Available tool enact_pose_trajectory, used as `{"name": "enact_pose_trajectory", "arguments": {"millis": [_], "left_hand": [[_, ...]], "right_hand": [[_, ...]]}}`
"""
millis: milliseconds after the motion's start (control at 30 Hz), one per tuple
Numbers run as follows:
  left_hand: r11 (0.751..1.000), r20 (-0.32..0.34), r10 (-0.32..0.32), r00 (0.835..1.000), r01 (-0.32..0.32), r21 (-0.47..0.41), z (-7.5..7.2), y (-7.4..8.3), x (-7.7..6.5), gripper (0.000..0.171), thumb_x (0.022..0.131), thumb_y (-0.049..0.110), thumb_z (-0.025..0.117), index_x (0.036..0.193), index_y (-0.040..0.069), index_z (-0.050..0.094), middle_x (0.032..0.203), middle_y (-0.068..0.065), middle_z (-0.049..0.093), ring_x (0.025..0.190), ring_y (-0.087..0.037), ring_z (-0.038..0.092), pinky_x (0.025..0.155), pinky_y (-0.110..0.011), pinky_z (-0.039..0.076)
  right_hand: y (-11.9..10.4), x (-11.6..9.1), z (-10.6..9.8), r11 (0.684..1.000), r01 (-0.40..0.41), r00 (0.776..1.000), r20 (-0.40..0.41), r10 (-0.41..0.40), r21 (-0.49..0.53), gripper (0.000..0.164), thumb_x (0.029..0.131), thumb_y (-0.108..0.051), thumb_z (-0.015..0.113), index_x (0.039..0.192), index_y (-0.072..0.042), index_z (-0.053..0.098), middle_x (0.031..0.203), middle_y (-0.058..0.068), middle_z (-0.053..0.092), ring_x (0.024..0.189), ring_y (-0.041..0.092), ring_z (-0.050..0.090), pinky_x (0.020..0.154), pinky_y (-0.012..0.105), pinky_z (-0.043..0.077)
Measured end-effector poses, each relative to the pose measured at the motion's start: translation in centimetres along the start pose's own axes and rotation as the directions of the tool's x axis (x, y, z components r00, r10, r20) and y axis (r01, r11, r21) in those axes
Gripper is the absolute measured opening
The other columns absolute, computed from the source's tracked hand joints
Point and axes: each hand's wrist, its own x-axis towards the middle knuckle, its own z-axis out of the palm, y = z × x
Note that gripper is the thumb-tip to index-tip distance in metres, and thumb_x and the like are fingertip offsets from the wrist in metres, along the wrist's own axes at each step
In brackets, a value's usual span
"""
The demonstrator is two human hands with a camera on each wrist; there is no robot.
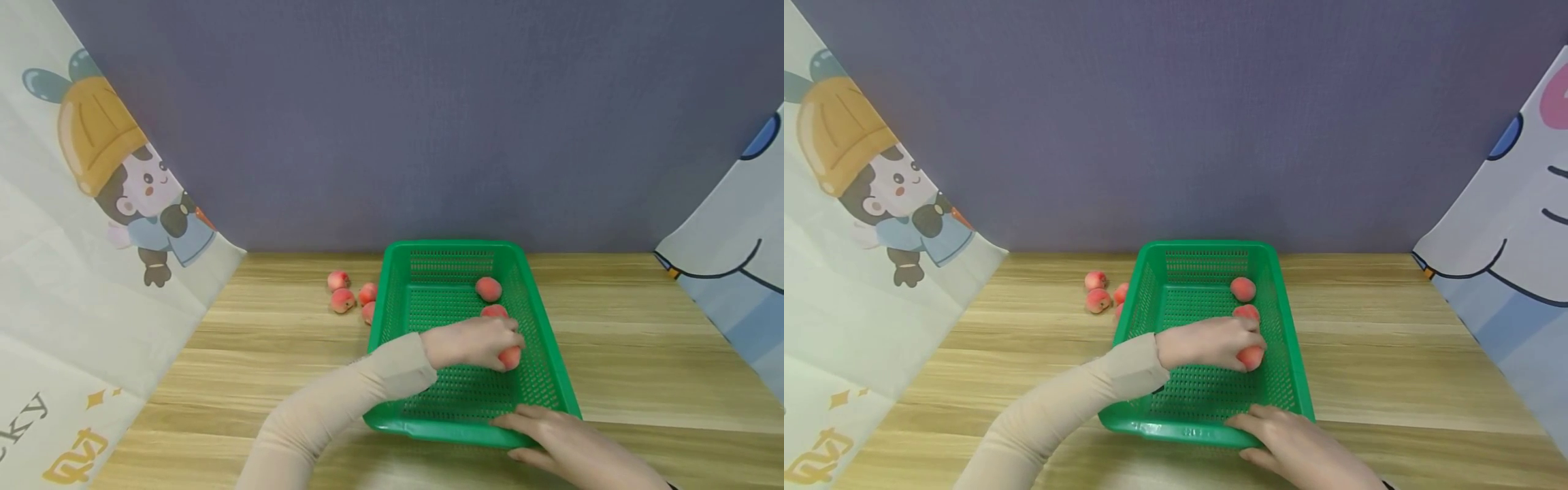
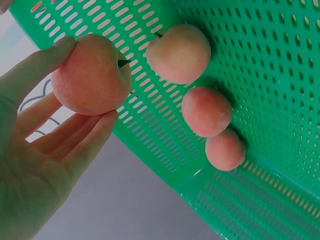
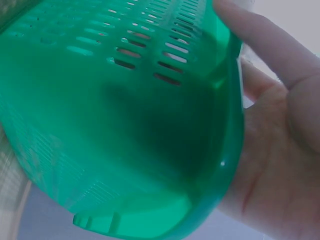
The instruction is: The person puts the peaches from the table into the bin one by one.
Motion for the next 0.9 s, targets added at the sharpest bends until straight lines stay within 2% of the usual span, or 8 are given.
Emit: {"name": "enact_pose_trajectory", "arguments": {"millis": [333,533,667,900], "left_hand": [[1.0,0.036,-0.006,0.999,0.006,-0.003,0.7,0.7,0.5,0.027,0.081,0.021,0.064,0.108,0.018,0.062,0.1,0.005,0.053,0.08,-0.001,0.05,0.064,-0.009,0.04],[1.0,0.044,-0.002,0.999,0.003,-0.028,1.1,0.8,0.8,0.025,0.081,0.02,0.063,0.106,0.018,0.062,0.097,0.007,0.052,0.08,0.0,0.049,0.064,-0.007,0.039],[1.0,0.046,0.008,0.999,-0.007,-0.013,1.5,0.9,1.0,0.023,0.081,0.019,0.063,0.103,0.019,0.063,0.093,0.008,0.052,0.078,0.0,0.048,0.065,-0.007,0.038],[1.0,0.121,-0.005,0.993,0.004,0.016,2.0,1.5,1.4,0.032,0.079,0.025,0.066,0.11,0.021,0.06,0.099,0.009,0.051,0.086,0.001,0.05,0.07,-0.007,0.038]], "right_hand": [[0.0,0.0,-0.1,1.0,-0.014,1.0,0.017,0.013,0.016,0.038,0.083,-0.044,0.053,0.115,-0.023,0.057,0.109,0.003,0.059,0.094,0.023,0.057,0.068,0.037,0.05],[-0.1,0.0,-0.2,1.0,-0.017,1.0,0.021,0.017,0.024,0.037,0.084,-0.045,0.052,0.114,-0.025,0.057,0.109,-0.002,0.058,0.094,0.019,0.057,0.068,0.034,0.05],[0.0,0.0,-0.2,0.999,-0.004,1.0,0.025,0.003,0.045,0.037,0.084,-0.044,0.052,0.114,-0.024,0.057,0.107,-0.004,0.058,0.092,0.015,0.056,0.067,0.03,0.05],[0.1,0.0,-0.1,0.999,0.012,1.0,0.009,-0.012,0.037,0.037,0.083,-0.043,0.053,0.114,-0.023,0.058,0.108,-0.001,0.058,0.093,0.017,0.056,0.067,0.03,0.05]]}}
